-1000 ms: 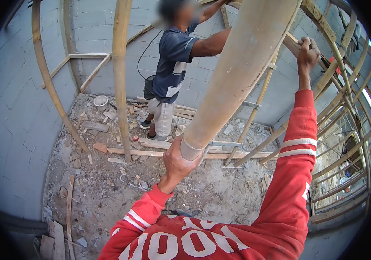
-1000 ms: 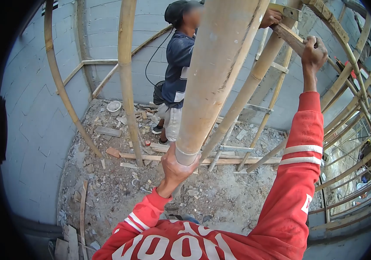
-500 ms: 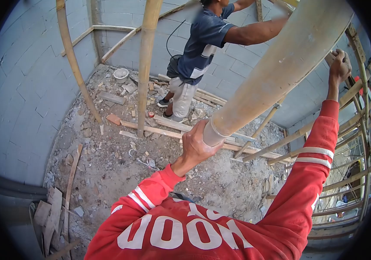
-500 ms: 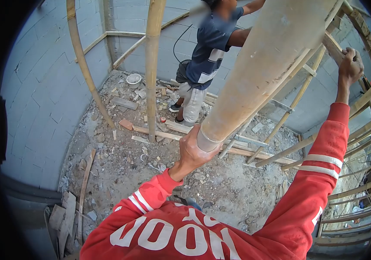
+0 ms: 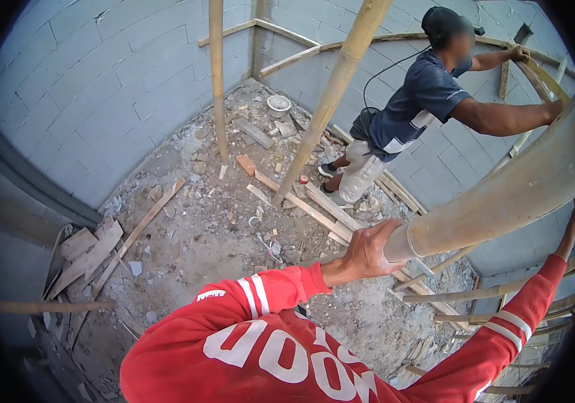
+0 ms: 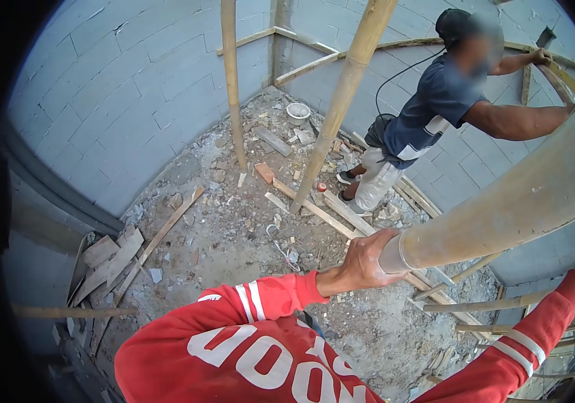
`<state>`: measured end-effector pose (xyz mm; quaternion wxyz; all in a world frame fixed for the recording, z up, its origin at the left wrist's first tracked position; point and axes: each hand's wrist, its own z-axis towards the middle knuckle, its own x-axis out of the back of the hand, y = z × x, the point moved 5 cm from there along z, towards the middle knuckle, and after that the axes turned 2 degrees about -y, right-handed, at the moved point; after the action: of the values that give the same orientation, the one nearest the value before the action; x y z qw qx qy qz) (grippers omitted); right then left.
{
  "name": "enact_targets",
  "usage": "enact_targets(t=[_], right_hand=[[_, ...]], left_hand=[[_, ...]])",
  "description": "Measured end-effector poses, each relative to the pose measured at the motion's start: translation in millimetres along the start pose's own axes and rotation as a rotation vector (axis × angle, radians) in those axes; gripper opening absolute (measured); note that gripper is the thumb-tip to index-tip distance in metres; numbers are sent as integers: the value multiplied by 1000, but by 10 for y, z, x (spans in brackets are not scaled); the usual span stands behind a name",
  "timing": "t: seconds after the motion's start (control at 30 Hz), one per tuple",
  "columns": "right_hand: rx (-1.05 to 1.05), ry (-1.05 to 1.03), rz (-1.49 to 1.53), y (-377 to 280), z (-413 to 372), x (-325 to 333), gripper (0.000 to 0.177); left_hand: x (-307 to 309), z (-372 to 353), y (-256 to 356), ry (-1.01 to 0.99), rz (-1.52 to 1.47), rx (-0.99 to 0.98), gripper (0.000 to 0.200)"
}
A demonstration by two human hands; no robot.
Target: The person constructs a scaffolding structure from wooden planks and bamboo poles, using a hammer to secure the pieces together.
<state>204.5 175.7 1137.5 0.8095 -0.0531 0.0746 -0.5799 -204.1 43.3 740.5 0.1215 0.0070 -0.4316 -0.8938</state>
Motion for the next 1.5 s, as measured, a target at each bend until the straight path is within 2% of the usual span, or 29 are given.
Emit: enact_targets(t=[0.07, 0.2, 0.27, 0.33, 0.4, 0.43, 0.47, 0.5, 0.6, 0.63, 0.73, 0.9, 0.97, 1.0, 1.07, 1.1, 1.17, 1.27, 1.3, 1.4, 1.5], right_hand=[[-59, -42, 20, 13, -46, -21, 33], [-106, -45, 0, -51, -62, 10, 34], [-121, -61, 3, -20, -52, -9, 34], [-138, -74, -58, 296, 24, -45, 34], [-79, -242, -363, 894, 241, -66, 50], [-4, -257, -290, 865, 254, -80, 49], [-18, -173, -346, 375, 66, -8, 46], [39, -153, -349, 338, 57, -5, 45], [-9, -112, -277, 100, -26, 23, 42], [-32, -122, -255, 41, -46, 19, 42], [-66, -108, -236, -52, -97, 12, 40], [-24, -89, -220, -125, -125, 9, 35], [-19, -81, -187, -145, -138, 9, 35], [-14, -80, -192, -161, -139, 28, 35], [6, -87, -193, -192, -149, 23, 35], [8, -90, -195, -202, -154, 19, 35], [7, -78, -187, -213, -153, 22, 35], [23, -73, -183, -194, -154, 13, 35], [21, -71, -183, -208, -157, 18, 35], [8, -67, -120, -227, -170, 19, 35], [42, -82, -154, -239, -154, 16, 35]], left_hand=[[-49, -9, -49, -81, 0, 70, 63], [310, 110, 211, -172, -8, 29, 69], [657, 208, 414, -89, -20, -40, 70], [1045, 307, 611, 1, -111, -237, 73], [1411, 360, 1068, 120, -351, -443, 70], [1573, 369, 1335, 168, -486, -554, 70], [1664, 369, 1550, 165, -490, -598, 64], [1753, 365, 1765, 161, -494, -641, 59], [1772, 430, 2312, 166, -534, -773, 56], [1624, 491, 2463, 213, -490, -577, 40], [1655, 643, 2442, -434, -750, -568, 34], [1671, 535, 2669, -360, -770, 233, 29], [1590, 497, 2505, -350, -762, 397, 29], [1535, 555, 2420, -297, -892, 48, 30], [1524, 547, 2354, -225, -1007, -303, 30], [1528, 536, 2350, -209, -1005, -379, 31], [1571, 529, 2364, -194, -1004, -458, 32], [1647, 578, 2301, -513, -1099, -161, 28], [1662, 560, 2299, -533, -1110, -152, 26], [1585, 561, 2196, -454, -1126, -277, 30], [1433, 572, 1916, -103, -997, -471, 41]])
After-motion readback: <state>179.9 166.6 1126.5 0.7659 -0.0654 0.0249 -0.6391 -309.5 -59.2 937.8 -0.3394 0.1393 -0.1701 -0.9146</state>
